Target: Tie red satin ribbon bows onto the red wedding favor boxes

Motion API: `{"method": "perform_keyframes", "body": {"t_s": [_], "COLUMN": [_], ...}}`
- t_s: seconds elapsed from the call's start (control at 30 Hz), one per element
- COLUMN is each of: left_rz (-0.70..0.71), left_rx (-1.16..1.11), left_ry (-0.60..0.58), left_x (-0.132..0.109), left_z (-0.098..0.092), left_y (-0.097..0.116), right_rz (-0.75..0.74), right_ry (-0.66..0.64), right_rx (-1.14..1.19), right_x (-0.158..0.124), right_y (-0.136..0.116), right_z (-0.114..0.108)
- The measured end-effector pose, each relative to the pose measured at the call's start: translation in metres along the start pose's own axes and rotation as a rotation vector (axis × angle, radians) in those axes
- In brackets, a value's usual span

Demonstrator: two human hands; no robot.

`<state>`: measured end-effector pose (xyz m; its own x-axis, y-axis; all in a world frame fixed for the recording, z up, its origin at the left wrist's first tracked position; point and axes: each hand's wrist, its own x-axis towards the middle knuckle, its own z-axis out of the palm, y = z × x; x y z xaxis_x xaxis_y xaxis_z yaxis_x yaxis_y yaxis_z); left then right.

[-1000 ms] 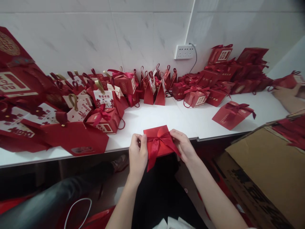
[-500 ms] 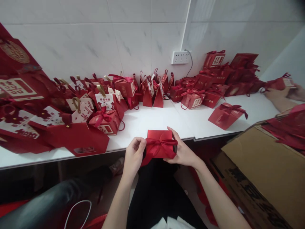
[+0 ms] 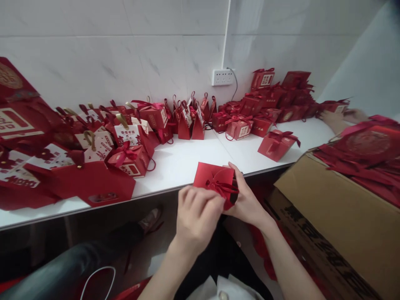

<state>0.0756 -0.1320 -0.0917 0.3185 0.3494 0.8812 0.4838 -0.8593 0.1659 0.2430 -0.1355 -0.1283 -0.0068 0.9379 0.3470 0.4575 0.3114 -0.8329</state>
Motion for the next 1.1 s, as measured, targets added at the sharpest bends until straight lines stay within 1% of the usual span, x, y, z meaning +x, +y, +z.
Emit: {"method": "perform_keyframes", "body": {"t_s": [0.03, 0.1, 0.17, 0.27, 0.4, 0.5, 0.6, 0.63, 0.67, 0.7, 0.73, 0.8, 0.83, 0.87, 0.9, 0.93, 0.97, 1.0, 1.03, 1.1], "left_rz": [0.072, 0.146, 0.178, 0.221, 0.252, 0.264, 0.250, 0.204, 0.122, 0.005, -0.135, -0.411, -0.514, -0.577, -0.592, -0.556, -0.470, -0.342, -0.188, 0.090], "left_rx": [0.011, -0.008, -0.053, -0.103, -0.152, -0.168, -0.208, -0.231, -0.252, -0.268, -0.281, -0.300, -0.321, -0.356, -0.400, -0.443, -0.475, -0.491, -0.485, -0.412], "left_ry": [0.006, 0.035, 0.061, 0.065, 0.033, 0.033, 0.051, 0.072, 0.094, 0.104, 0.095, 0.035, -0.002, -0.020, -0.006, 0.023, 0.045, 0.040, 0.004, -0.144], "left_x": [0.000, 0.000, 0.002, 0.007, 0.013, 0.013, 0.014, 0.015, 0.016, 0.019, 0.021, 0.026, 0.028, 0.030, 0.031, 0.032, 0.033, 0.035, 0.036, 0.041], "left_z": [0.003, 0.009, 0.013, 0.013, 0.006, 0.003, 0.003, 0.004, 0.005, 0.006, 0.007, 0.010, 0.011, 0.013, 0.014, 0.015, 0.014, 0.014, 0.012, 0.010], "left_y": [0.006, 0.017, 0.026, 0.035, 0.047, 0.054, 0.053, 0.050, 0.045, 0.039, 0.033, 0.021, 0.016, 0.012, 0.011, 0.011, 0.012, 0.015, 0.018, 0.025], "right_rz": [0.008, 0.013, 0.007, -0.009, -0.040, -0.066, -0.080, -0.085, -0.089, -0.093, -0.093, -0.087, -0.087, -0.087, -0.089, -0.092, -0.091, -0.089, -0.085, -0.087], "right_ry": [0.021, 0.059, 0.103, 0.172, 0.234, 0.232, 0.231, 0.232, 0.232, 0.231, 0.230, 0.231, 0.237, 0.243, 0.249, 0.254, 0.261, 0.268, 0.275, 0.281], "right_rx": [0.014, 0.030, 0.027, -0.021, -0.096, -0.120, -0.146, -0.155, -0.164, -0.176, -0.190, -0.216, -0.229, -0.241, -0.253, -0.267, -0.282, -0.296, -0.309, -0.328], "right_x": [-0.004, -0.012, -0.021, -0.034, -0.047, -0.053, -0.058, -0.060, -0.063, -0.065, -0.068, -0.075, -0.078, -0.081, -0.084, -0.086, -0.089, -0.091, -0.092, -0.094], "right_y": [-0.002, -0.005, -0.009, -0.014, -0.020, -0.025, -0.029, -0.030, -0.030, -0.030, -0.030, -0.031, -0.033, -0.034, -0.036, -0.038, -0.040, -0.042, -0.043, -0.045], "right_z": [-0.002, -0.008, -0.015, -0.025, -0.036, -0.041, -0.046, -0.048, -0.050, -0.053, -0.055, -0.060, -0.063, -0.066, -0.068, -0.069, -0.071, -0.072, -0.073, -0.073]}}
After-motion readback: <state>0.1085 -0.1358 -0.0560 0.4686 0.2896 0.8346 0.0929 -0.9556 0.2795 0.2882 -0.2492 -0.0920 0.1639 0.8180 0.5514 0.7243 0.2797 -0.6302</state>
